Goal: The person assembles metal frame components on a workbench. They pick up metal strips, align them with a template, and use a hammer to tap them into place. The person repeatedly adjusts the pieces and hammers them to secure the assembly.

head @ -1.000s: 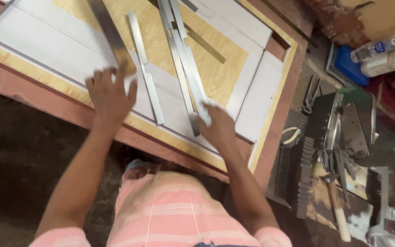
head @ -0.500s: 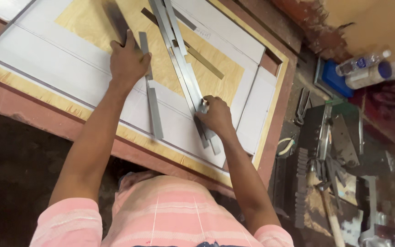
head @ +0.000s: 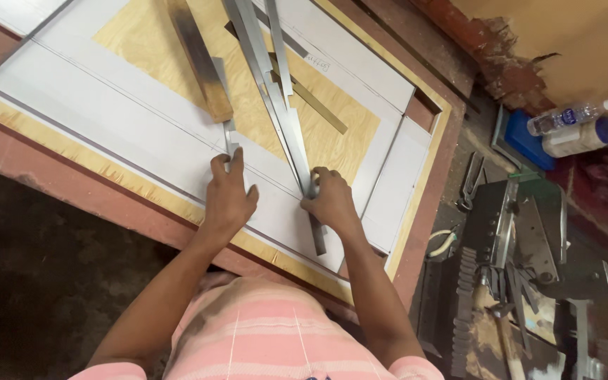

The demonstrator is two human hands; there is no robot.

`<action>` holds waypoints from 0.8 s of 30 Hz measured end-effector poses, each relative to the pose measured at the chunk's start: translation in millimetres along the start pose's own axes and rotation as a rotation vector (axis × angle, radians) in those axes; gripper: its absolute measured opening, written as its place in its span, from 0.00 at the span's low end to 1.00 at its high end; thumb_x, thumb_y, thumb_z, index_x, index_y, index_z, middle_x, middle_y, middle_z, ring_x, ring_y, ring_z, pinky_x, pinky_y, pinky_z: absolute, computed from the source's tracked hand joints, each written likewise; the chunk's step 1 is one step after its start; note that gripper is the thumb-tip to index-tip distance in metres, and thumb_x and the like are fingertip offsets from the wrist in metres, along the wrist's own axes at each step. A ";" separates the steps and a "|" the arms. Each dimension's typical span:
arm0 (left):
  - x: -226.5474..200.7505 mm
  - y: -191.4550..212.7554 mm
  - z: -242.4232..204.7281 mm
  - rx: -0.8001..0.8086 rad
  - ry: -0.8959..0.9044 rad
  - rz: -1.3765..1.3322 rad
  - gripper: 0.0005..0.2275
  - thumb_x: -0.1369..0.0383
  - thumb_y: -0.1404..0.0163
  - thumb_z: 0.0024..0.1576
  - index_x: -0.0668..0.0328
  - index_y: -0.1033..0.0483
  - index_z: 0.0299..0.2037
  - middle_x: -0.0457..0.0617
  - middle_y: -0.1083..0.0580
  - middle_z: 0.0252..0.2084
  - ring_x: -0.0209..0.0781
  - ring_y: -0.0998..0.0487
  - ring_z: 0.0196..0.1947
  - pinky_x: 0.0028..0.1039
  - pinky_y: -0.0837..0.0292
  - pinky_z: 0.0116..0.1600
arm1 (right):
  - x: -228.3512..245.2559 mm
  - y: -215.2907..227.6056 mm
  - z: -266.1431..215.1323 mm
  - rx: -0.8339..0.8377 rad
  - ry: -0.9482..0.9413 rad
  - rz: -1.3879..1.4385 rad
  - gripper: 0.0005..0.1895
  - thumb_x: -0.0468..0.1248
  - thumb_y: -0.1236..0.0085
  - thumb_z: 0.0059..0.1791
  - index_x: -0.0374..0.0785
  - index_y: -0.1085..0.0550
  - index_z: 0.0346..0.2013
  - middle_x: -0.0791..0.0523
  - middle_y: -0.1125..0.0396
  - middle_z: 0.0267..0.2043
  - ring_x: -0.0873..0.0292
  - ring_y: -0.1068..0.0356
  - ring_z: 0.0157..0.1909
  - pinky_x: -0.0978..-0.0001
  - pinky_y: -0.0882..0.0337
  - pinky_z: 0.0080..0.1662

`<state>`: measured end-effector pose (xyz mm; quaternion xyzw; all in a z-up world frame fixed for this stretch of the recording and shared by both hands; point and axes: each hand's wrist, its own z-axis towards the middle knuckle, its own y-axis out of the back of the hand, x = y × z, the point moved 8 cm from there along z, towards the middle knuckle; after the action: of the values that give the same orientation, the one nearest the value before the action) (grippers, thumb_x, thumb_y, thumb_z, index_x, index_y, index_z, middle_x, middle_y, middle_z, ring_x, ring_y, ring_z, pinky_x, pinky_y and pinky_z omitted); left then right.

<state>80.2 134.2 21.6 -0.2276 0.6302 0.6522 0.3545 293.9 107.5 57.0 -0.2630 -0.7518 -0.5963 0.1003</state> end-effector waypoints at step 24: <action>58.8 22.8 117.1 -0.157 0.360 -0.275 0.40 0.65 0.36 0.48 0.67 0.47 0.69 0.71 0.45 0.70 0.73 0.47 0.63 0.60 0.46 0.59 | -104.4 59.5 81.8 -0.285 0.095 0.044 0.22 0.37 0.34 0.40 0.35 0.22 0.48 0.48 0.23 0.42 0.49 0.22 0.41 0.60 0.24 0.46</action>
<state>42.8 260.7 4.9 -0.4506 0.5938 0.5937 0.3031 425.8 165.3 36.7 -0.2626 -0.6479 -0.7064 0.1106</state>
